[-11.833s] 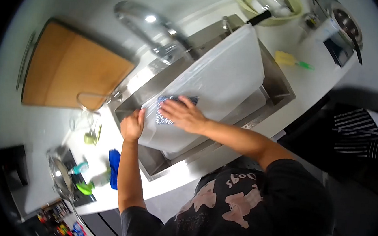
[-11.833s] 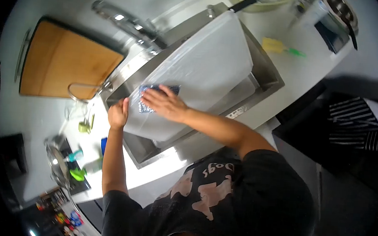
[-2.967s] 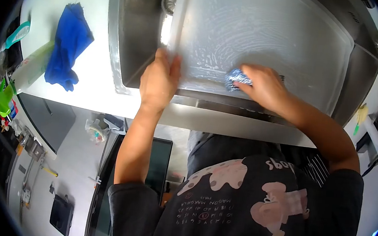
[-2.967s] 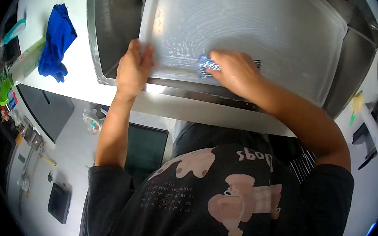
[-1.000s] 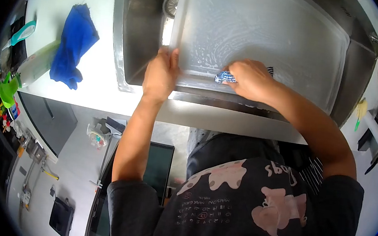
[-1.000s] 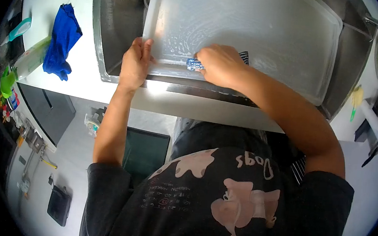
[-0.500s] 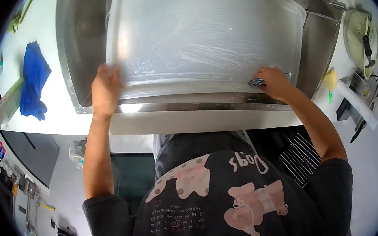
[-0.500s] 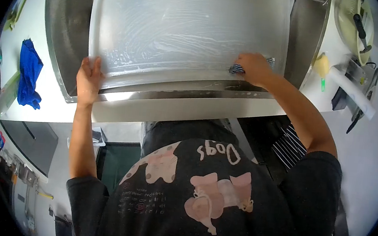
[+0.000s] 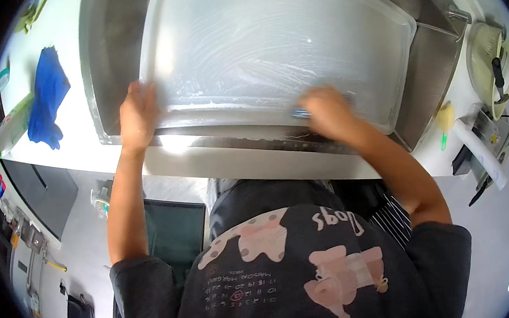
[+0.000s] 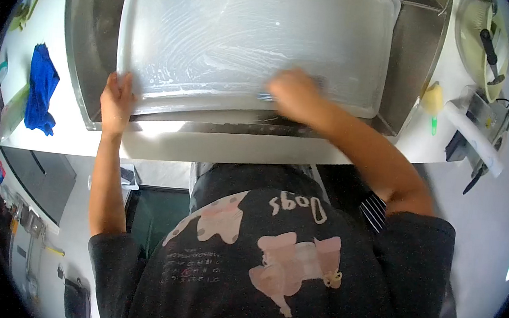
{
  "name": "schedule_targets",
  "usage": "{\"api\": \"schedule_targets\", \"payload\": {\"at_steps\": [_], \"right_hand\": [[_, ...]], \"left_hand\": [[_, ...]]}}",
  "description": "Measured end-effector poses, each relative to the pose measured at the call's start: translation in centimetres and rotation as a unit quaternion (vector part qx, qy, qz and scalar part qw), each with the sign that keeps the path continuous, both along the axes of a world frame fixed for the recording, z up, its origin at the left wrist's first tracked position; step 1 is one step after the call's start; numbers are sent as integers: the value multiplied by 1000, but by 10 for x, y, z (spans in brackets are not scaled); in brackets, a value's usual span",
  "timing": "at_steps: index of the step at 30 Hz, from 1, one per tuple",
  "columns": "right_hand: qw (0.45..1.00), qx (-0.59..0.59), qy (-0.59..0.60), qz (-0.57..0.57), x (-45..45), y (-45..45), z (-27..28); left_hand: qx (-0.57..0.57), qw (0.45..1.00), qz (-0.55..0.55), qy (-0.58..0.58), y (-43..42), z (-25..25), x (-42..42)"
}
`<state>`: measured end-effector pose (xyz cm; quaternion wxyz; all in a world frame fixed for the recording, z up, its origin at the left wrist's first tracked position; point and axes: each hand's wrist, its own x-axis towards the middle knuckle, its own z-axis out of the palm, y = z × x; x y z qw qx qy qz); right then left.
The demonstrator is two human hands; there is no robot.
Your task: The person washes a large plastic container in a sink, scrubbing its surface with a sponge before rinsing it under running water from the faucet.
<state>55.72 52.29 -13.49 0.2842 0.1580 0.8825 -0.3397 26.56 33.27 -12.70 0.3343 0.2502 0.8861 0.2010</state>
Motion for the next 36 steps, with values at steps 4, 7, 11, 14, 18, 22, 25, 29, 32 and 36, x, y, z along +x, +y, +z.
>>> {"api": "schedule_targets", "payload": {"at_steps": [4, 7, 11, 14, 18, 22, 25, 29, 32, 36], "right_hand": [[997, -24, 70, 25, -127, -57, 7], [997, -20, 69, -31, -76, -43, -5], [997, 20, -9, -81, 21, 4, -2], [997, -10, 58, -49, -58, -37, -10], [986, -22, 157, -53, -186, -93, 10], [992, -2, 111, -59, -122, -68, 8], [996, 41, 28, -75, 15, -15, -13], [990, 64, -77, -99, 162, 59, 0], [979, 117, -159, -51, 178, 71, 2], [991, 63, -103, -63, 105, 34, -14]], "left_hand": [[1, 999, -27, 38, -4, -7, -3], [-31, 998, -27, 36, 0, 3, -1], [-27, 1000, 7, 13, 0, 0, -3], [-55, 998, 7, 29, 8, 9, 3], [60, 995, -39, 74, -24, -31, -11], [15, 999, -18, 32, -23, -37, -19], [-17, 999, -22, 40, -4, -16, -7], [-38, 998, -50, 24, -2, -10, -8], [-24, 996, -75, 51, -4, -13, -10], [-18, 996, -52, 69, 0, -6, -4]]}}
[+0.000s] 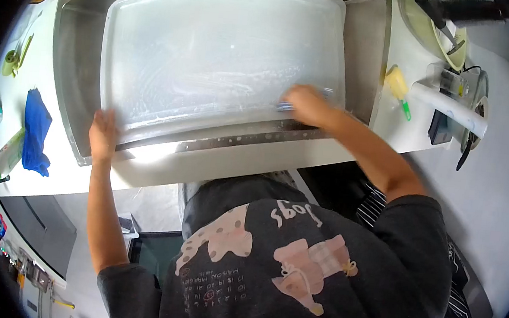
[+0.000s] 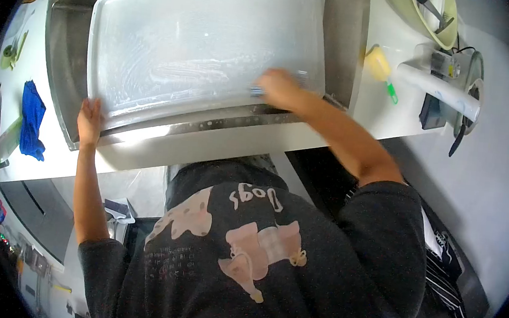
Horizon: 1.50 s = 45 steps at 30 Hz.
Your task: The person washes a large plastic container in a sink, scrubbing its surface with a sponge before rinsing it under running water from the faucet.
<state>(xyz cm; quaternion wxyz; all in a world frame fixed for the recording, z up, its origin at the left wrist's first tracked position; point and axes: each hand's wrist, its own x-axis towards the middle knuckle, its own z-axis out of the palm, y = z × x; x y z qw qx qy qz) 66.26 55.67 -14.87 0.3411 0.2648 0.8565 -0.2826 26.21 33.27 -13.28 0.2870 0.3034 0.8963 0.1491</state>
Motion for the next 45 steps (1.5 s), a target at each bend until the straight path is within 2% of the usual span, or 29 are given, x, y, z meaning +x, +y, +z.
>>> {"api": "schedule_targets", "payload": {"at_steps": [1, 2, 4, 6, 9, 10, 12, 13, 15, 17, 20, 25, 27, 29, 31, 32, 35, 37, 39, 40, 42, 43, 45], "right_hand": [[998, -10, 58, 18, -21, -13, -4], [998, -8, 61, 20, -20, -11, -5], [988, 27, 146, 31, -6, -8, -7], [1000, -5, 4, 22, 42, 28, 14], [999, 18, -2, 47, 61, 35, 12], [1000, -6, 6, 23, 32, 23, 14], [994, -18, 87, 63, -12, -7, -27], [990, -24, 134, 26, -43, -15, 10], [991, -22, 127, 23, -10, -4, -6], [999, -34, -23, -30, 36, 26, 19], [998, 31, -50, -31, 67, 38, 15], [986, -34, 163, 22, -77, -36, -15], [971, -11, 239, 24, -88, -44, 0], [989, 0, 143, -26, -29, -24, -15], [993, 36, 108, -4, 52, 12, -8], [998, 49, 28, -13, 78, 28, 4], [998, 64, 20, 10, 72, 21, -4], [987, 39, 151, -26, 9, -15, -14], [970, 17, 242, 1, -52, -38, -15], [969, 16, 247, -3, -52, -34, -13], [977, 26, 190, -94, -34, -25, -7], [976, 69, 176, -103, -10, -8, -22], [979, 98, 103, -144, 14, 11, -11]], "left_hand": [[-14, 1000, 13, -21, 1, 4, 2], [-12, 1000, 15, -17, -2, -2, -1], [27, 998, 28, -38, -14, -19, -11], [21, 999, 29, -34, -7, -9, -5], [21, 998, 43, -35, -7, -10, -4], [24, 997, 53, -42, -10, -12, -5], [13, 999, 38, -35, -11, -10, -5], [10, 999, 24, -25, -8, -9, -6], [21, 999, 26, -19, -14, -20, -12], [38, 999, 33, -15, -15, -25, -13], [-3, 999, 30, -9, -12, -15, -10], [24, 998, 50, 2, -2, 1, 3], [-4, 999, 32, 25, 4, 7, 4], [-11, 999, 44, 23, 3, 6, 5], [-12, 999, 42, 22, 1, 2, 4], [-3, 999, 40, 29, 0, 1, 3], [12, 998, 32, 44, -4, -7, -1], [12, 998, 26, 48, -5, -6, -1], [8, 999, 22, 37, -2, 0, 2], [6, 999, 18, 41, -1, -1, -1], [6, 999, 13, 38, -5, -6, -4], [5, 999, 14, 36, -5, -7, -4], [6, 1000, 10, 19, -5, -6, -3]]}}
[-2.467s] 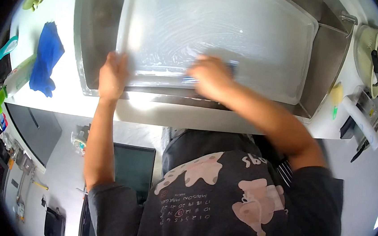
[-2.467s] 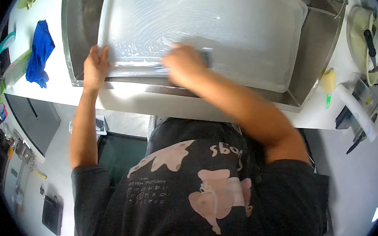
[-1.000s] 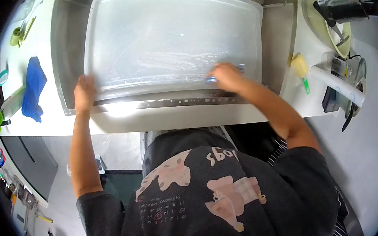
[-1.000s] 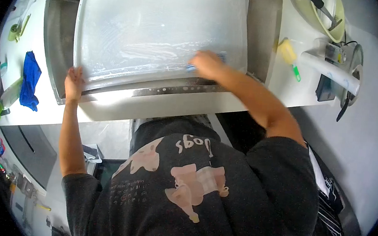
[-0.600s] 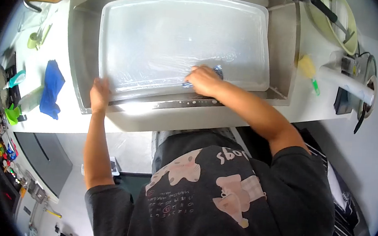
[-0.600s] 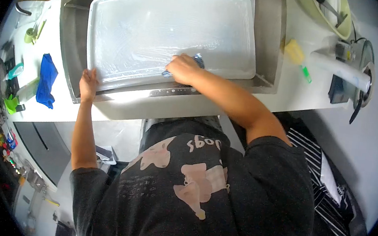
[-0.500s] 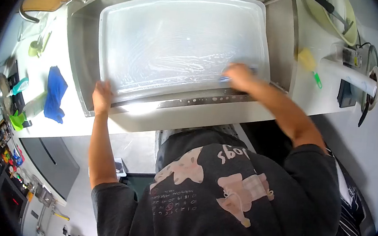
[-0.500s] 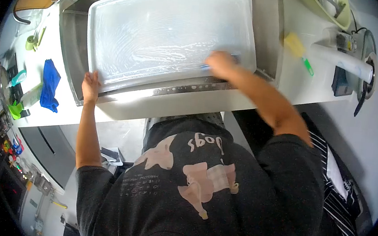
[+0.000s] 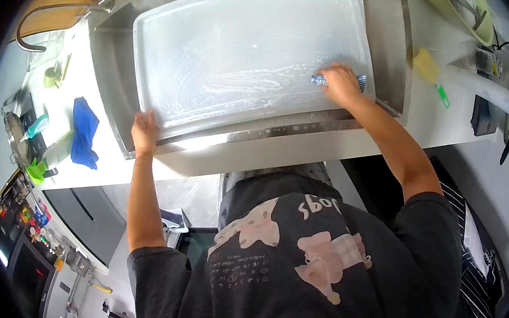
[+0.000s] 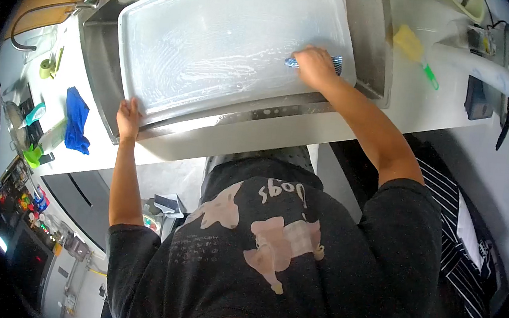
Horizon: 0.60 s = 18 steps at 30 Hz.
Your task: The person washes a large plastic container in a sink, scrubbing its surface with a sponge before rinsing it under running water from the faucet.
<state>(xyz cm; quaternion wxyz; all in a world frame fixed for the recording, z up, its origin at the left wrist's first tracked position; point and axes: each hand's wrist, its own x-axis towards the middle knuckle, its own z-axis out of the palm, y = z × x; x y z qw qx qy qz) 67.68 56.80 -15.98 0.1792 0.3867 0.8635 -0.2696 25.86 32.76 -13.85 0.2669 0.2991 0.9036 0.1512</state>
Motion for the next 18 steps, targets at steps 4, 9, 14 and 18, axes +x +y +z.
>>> {"api": "schedule_targets", "payload": {"at_steps": [4, 9, 14, 18], "right_hand": [[988, -54, 45, 136, -65, -48, 13], [1000, -9, 22, -7, -5, 6, 3], [991, -99, 57, 63, -79, -57, 10], [978, -158, 112, 80, -199, -107, 35]], "left_hand": [[-15, 1000, -11, 1, 5, 10, 8], [13, 1000, 4, 9, 4, 8, 7], [-14, 1000, 8, 13, 3, 5, 3], [29, 999, 30, -16, -2, 2, 3]]}}
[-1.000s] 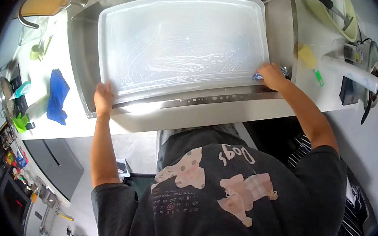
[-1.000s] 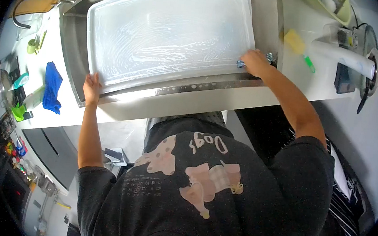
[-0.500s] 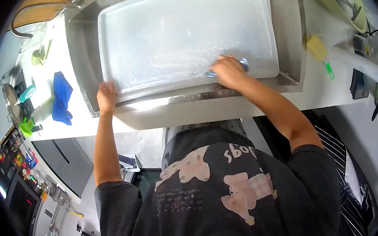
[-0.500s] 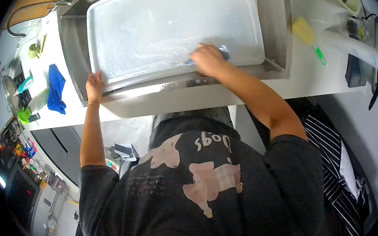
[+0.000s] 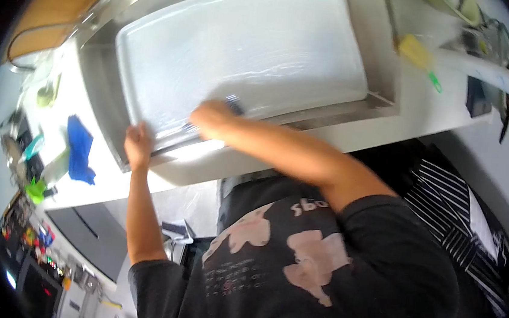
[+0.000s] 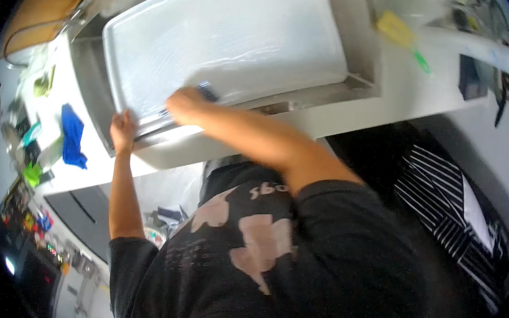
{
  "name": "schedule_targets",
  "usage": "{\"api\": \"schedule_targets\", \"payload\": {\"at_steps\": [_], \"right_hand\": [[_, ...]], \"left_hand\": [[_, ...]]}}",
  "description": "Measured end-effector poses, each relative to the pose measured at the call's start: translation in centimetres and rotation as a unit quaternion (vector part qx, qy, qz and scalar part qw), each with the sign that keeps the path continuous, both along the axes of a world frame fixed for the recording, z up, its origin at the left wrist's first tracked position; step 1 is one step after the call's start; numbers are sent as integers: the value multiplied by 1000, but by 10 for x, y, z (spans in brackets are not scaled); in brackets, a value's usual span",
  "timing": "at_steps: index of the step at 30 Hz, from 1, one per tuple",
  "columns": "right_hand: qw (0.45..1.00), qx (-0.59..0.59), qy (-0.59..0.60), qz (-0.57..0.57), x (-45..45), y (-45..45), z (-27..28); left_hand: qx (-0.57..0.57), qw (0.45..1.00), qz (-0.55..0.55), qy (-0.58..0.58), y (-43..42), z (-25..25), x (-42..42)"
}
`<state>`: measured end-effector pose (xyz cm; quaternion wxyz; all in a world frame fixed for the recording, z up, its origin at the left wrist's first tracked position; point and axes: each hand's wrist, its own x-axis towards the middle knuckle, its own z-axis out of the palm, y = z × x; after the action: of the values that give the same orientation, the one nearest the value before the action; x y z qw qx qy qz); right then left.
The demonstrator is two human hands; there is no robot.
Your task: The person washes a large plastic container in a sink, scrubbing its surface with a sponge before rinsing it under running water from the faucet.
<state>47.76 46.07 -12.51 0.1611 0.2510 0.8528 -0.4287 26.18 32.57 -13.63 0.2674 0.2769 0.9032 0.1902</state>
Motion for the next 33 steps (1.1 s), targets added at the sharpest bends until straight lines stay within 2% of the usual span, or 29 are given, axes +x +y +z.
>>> {"api": "schedule_targets", "payload": {"at_steps": [2, 3, 4, 5, 7, 8, 9, 10, 13, 15, 18, 22, 25, 28, 30, 32, 33], "right_hand": [[989, 100, 103, 42, -8, -10, -15], [992, 77, 66, 69, 20, 12, 9], [994, 88, -6, 67, 46, 19, -9], [995, 57, -86, 9, 87, 39, -1], [986, 102, -126, 44, 173, 77, -9], [977, 162, -132, 36, 218, 91, -22], [953, 198, -219, 65, 245, 108, -12], [942, 213, -239, 97, 274, 123, -15], [927, 230, -258, 150, 257, 115, -12], [974, 175, -128, 57, 220, 91, -18], [988, 123, -97, 5, 202, 86, -23], [969, 139, -184, -85, 272, 133, -20], [962, 176, -171, -118, 256, 106, -43], [979, 163, -103, -64, 246, 95, -36], [976, 148, -135, -81, 268, 118, -34], [965, 132, -217, -68, 277, 131, -23], [962, 152, -225, 1, 270, 119, -29]], "left_hand": [[-11, 1000, -23, -13, 4, 4, 0], [-18, 999, -40, 4, 1, 0, -5], [-23, 998, -53, 24, -1, -5, -8], [-26, 998, -51, 27, 4, 2, -2], [-26, 998, -56, 30, 4, 1, -4], [-25, 997, -57, 37, 4, 1, -4], [-25, 998, -54, 38, 2, 2, -3], [-19, 998, -45, 35, 2, 2, -2], [-22, 999, -36, 25, 7, 2, -3], [-41, 998, -34, 15, 2, 5, 0], [-19, 999, -27, 30, 6, 6, -1], [-27, 999, -24, 20, 5, 4, -1], [-30, 999, -20, 11, 5, 4, -3], [-33, 999, -17, 6, 1, 1, -2], [-34, 999, -19, 16, 3, -1, -5], [-31, 999, -23, 8, 2, -2, -6], [-30, 999, -22, 7, 2, -2, -6]]}}
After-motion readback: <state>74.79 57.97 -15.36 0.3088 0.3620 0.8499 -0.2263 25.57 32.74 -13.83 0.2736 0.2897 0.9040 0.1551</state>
